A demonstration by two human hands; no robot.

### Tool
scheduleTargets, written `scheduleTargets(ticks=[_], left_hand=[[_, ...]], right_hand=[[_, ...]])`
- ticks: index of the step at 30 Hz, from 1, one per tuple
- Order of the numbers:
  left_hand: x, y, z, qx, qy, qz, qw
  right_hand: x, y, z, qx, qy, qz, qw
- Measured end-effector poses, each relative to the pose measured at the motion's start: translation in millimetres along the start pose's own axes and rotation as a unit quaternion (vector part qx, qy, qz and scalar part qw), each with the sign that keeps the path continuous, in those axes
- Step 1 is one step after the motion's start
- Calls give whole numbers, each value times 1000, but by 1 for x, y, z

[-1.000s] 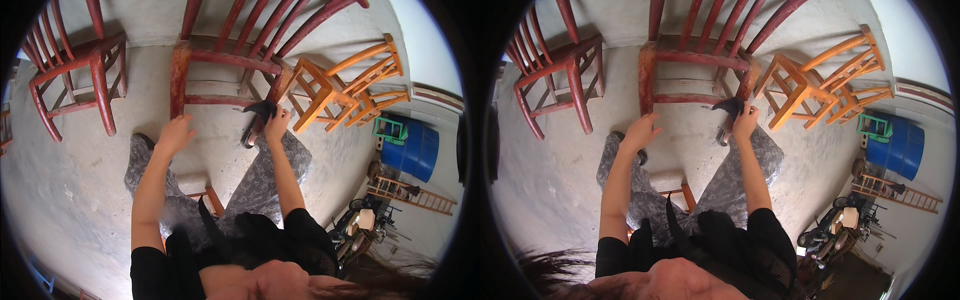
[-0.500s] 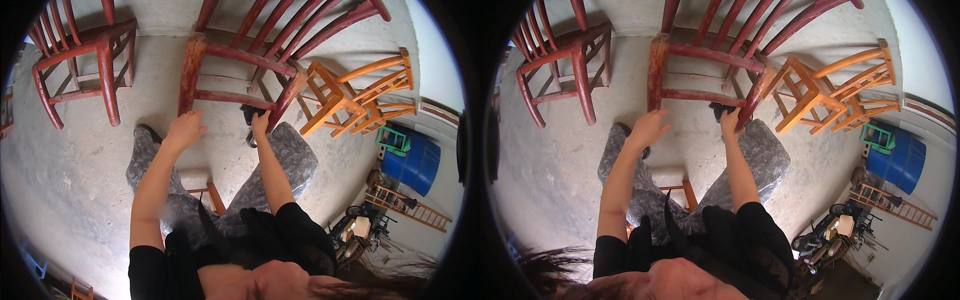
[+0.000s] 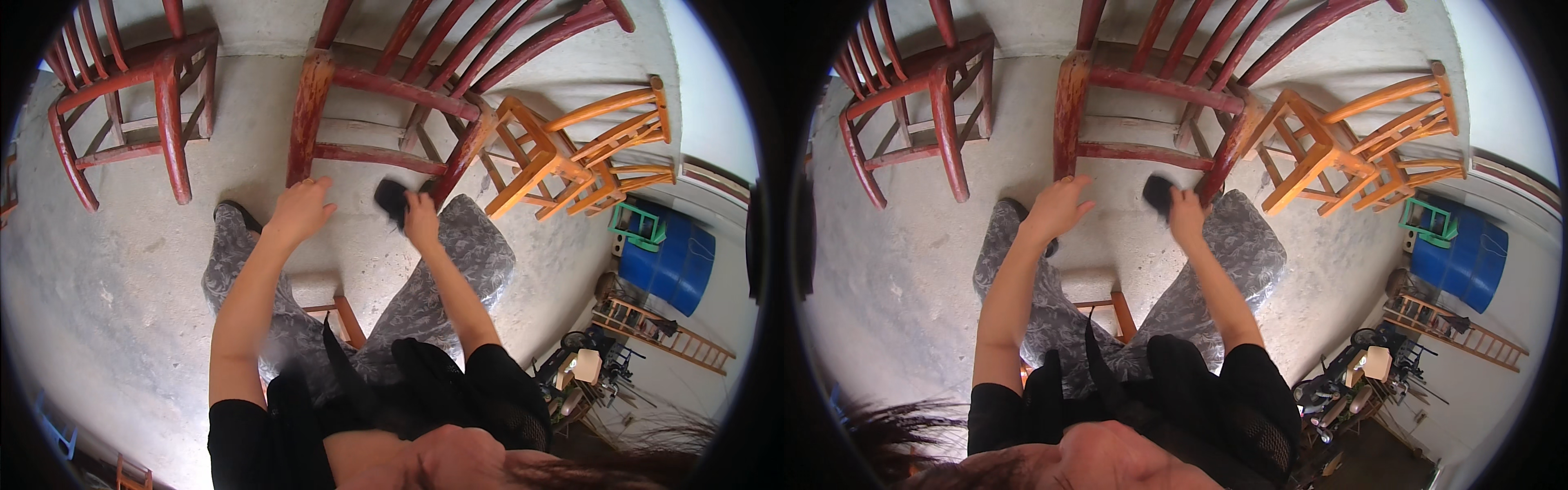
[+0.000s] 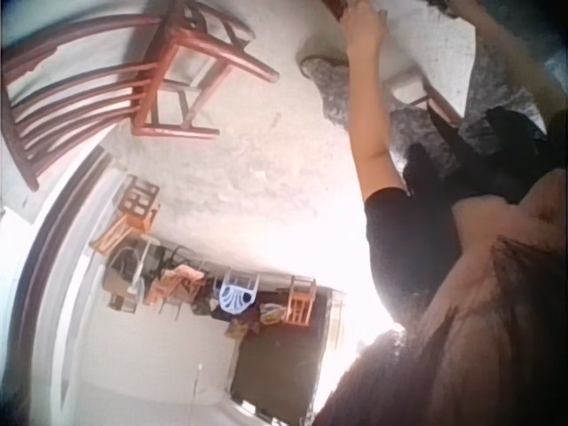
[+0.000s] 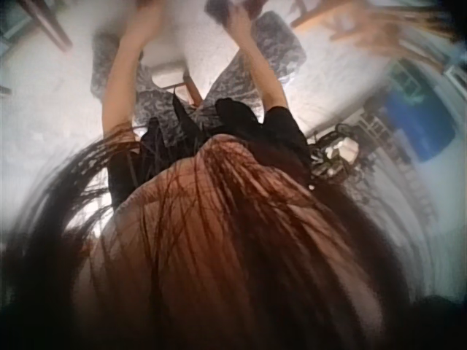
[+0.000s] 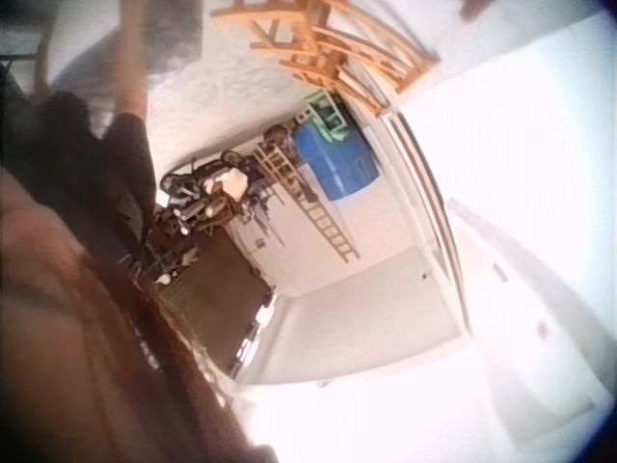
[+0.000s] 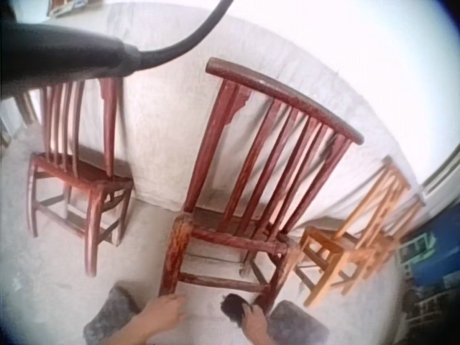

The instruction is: The person wipes down several wooden chairs with a cloth, cleaning the seats and frames of the chairs individually.

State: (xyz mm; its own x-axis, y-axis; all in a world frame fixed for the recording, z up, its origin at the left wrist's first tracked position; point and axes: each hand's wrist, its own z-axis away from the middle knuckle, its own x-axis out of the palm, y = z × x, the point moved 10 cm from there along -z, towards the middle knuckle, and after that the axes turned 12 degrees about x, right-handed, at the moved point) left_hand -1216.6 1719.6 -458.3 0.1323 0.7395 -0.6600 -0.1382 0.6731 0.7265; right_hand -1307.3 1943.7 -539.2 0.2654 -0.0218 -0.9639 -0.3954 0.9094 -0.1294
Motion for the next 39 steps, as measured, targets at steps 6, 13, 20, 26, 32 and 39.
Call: scheduleTargets(ticks=[6,13,20,26,32,39], left_hand=[[10,7,-6,-4,-33,0,999],[12,6,-4,-23,-58,8,998],[11,5,1,-1,-37,4,999],[10,3,-2,5,-24,1,1000],[20,4,-8,13,-22,-7,1000],[12,7,-7,-7,-47,-11,999]], right_hand=[[34,5,-34,-306,30,364,879],[153,14,30,-143,-463,266,833],[77,-27,63,-137,-463,27,875],[-174,-5,-75,-98,130,-51,985],[-200,66,-130,62,421,-26,905],[-40,48,-24,0,57,41,998]])
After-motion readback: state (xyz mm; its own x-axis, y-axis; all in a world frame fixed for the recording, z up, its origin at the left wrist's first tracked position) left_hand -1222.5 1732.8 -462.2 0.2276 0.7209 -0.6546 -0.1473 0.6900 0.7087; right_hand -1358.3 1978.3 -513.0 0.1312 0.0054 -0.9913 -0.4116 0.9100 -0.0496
